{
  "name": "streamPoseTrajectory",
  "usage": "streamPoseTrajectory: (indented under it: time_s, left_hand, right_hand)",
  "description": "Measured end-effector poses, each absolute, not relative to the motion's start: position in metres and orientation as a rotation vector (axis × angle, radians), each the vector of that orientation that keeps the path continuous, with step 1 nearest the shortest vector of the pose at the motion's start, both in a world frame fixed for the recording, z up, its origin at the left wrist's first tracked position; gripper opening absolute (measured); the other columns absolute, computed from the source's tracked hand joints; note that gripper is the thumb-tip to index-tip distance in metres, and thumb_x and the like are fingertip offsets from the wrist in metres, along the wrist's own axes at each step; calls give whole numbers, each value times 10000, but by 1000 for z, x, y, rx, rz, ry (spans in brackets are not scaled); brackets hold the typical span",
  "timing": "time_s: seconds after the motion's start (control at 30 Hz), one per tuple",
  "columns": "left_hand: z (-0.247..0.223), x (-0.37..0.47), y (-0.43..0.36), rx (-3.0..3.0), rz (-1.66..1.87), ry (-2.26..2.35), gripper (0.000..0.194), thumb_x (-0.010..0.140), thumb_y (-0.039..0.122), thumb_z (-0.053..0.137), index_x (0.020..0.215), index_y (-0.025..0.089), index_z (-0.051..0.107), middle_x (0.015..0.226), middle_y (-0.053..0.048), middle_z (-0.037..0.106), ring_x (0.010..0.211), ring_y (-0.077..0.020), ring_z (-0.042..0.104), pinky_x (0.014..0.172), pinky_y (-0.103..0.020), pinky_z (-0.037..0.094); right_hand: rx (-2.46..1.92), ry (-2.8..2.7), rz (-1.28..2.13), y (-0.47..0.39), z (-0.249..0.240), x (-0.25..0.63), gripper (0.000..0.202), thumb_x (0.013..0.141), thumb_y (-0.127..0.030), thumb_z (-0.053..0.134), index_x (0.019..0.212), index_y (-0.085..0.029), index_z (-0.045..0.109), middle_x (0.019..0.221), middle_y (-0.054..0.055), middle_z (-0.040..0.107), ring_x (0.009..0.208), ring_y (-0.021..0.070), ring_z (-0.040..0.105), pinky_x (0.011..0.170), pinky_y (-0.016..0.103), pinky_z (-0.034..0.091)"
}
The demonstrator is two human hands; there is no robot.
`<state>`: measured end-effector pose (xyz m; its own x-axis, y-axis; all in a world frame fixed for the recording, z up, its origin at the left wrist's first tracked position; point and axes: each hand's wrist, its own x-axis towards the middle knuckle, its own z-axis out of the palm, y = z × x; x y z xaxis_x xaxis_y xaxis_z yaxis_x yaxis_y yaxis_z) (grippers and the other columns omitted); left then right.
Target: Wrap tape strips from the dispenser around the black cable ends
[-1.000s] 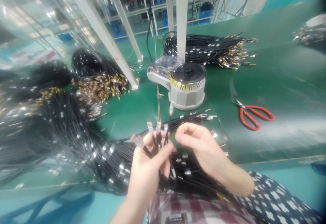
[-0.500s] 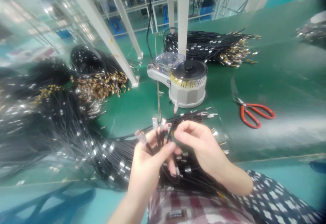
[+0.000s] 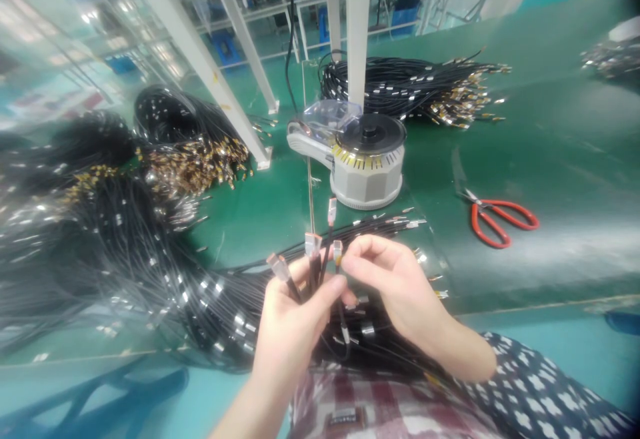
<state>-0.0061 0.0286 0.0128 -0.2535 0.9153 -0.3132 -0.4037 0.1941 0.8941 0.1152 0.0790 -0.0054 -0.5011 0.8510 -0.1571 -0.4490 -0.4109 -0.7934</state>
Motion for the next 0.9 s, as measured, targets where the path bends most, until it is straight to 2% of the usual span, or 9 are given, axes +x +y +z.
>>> streamPoseTrajectory:
  time_s: [0.3, 0.57, 0.63, 0.73, 0.77, 0.9]
  left_hand:
    - [14, 0, 28, 591, 1450, 1285, 207, 693, 149, 780, 899, 176, 777, 605, -24, 679, 422, -57, 487, 351, -142, 280]
    - [9, -4, 25, 626, 1396, 1346, 228, 720, 208, 792, 946, 186, 772, 558, 0, 661, 355, 6, 312, 361, -133, 234]
    - [6, -6, 26, 596, 1427, 1342, 212, 716, 230, 807, 920, 184, 772, 479, 45, 579, 349, 11, 288, 377, -131, 242]
    - [3, -8, 28, 572, 1459, 1324, 151, 730, 259, 805, 841, 166, 760, 361, 107, 378, 338, 5, 266, 398, -136, 249]
    - [3, -9, 29, 577, 1455, 1318, 142, 734, 266, 801, 816, 160, 753, 356, 109, 362, 337, 3, 267, 398, -140, 243]
    - [6, -11, 30, 576, 1431, 1308, 139, 758, 270, 772, 802, 144, 732, 451, 61, 505, 343, 11, 273, 389, -151, 186]
  right_hand:
    - [-738, -909, 1963, 79, -6, 113, 219, 784, -283, 743, 692, -166, 581, 551, -29, 610, 460, 90, 548, 498, 237, 432]
    - [-905, -1025, 1806, 78, -6, 115, 202, 764, -299, 749, 707, -171, 604, 586, -28, 615, 508, 99, 542, 531, 255, 434]
    - [-917, -1070, 1741, 78, -6, 115, 191, 751, -286, 753, 691, -169, 615, 621, -26, 618, 570, 100, 547, 585, 256, 438]
    - [-939, -1131, 1674, 77, -7, 115, 168, 752, -272, 749, 686, -164, 637, 666, -24, 618, 630, 99, 529, 635, 253, 428]
    - [-939, -1145, 1673, 77, -7, 115, 160, 758, -267, 745, 690, -163, 642, 669, -23, 622, 635, 99, 528, 641, 253, 427]
    - [-858, -1186, 1734, 78, -9, 118, 142, 787, -248, 729, 702, -162, 655, 672, -14, 651, 658, 110, 569, 674, 261, 449]
